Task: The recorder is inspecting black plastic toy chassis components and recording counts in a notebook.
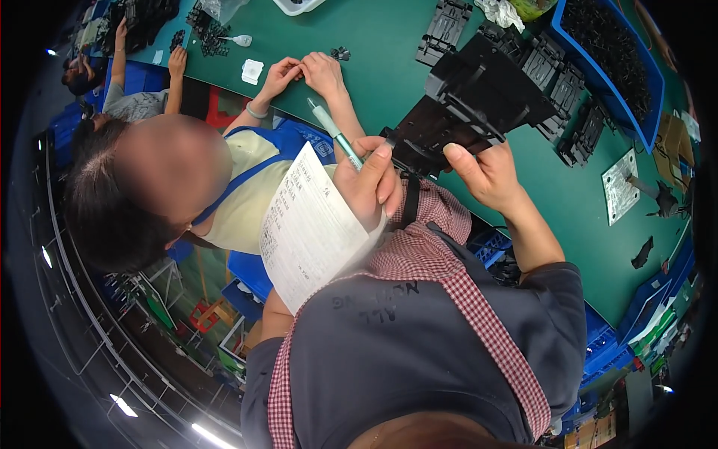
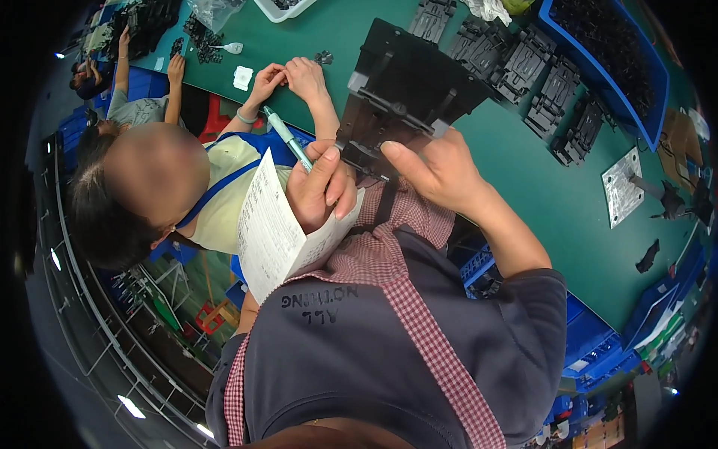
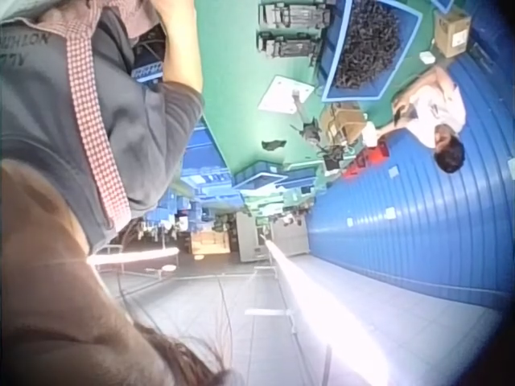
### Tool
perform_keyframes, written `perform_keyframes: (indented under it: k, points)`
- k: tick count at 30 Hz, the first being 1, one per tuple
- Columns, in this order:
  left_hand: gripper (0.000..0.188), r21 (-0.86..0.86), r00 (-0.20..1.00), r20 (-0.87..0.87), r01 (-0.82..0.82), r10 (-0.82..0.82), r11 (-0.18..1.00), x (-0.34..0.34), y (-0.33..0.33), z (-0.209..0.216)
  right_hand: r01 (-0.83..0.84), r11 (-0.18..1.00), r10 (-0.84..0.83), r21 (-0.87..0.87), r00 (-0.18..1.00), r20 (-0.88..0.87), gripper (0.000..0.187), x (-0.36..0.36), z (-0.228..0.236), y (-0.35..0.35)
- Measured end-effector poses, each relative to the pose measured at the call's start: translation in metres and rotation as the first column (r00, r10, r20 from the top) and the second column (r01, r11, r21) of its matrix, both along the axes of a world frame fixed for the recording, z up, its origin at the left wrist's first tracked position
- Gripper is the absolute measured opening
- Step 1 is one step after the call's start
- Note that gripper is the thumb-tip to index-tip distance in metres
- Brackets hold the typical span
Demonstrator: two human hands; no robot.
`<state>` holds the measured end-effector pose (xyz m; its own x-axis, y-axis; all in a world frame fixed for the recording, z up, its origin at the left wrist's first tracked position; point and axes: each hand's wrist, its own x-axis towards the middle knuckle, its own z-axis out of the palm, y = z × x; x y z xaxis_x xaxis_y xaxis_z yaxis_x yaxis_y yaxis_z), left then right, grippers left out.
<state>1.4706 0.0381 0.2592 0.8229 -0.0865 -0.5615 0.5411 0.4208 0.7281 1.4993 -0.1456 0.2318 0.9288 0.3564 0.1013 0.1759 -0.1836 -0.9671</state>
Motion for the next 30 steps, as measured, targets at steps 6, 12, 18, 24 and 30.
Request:
perform_keyframes:
  k: [6, 12, 18, 24, 30]
  points:
    - [0.015, -0.006, 1.000, -0.003, -0.021, 0.021, 1.000, 0.000, -0.003, -0.002, 0.026, 0.980, -0.021, -0.196, 0.999, 0.028, 0.023, -0.004, -0.011, -0.004]
    - [0.016, 0.132, 0.994, 0.007, 0.107, -0.109, 0.986, -0.002, -0.008, 0.004, 0.191, 0.950, -0.142, -0.248, 0.969, 0.201, 0.027, 0.001, 0.000, 0.006]
    - [0.013, 0.113, 0.997, -0.034, 0.079, -0.075, 0.990, 0.000, -0.017, 0.006, 0.131, 0.954, -0.083, -0.269, 0.980, 0.182, 0.023, -0.002, 0.010, 0.006]
    - [0.011, 0.058, 0.998, -0.033, 0.053, -0.051, 0.997, -0.001, -0.017, -0.001, 0.213, 0.977, -0.206, 0.030, 0.966, -0.157, 0.029, 0.003, 0.003, 0.017]
    - [0.011, -0.051, 0.995, -0.008, 0.096, -0.096, 0.994, 0.000, -0.017, -0.002, 0.322, 0.946, -0.276, 0.019, 0.838, -0.471, 0.031, 0.039, -0.104, 0.011]
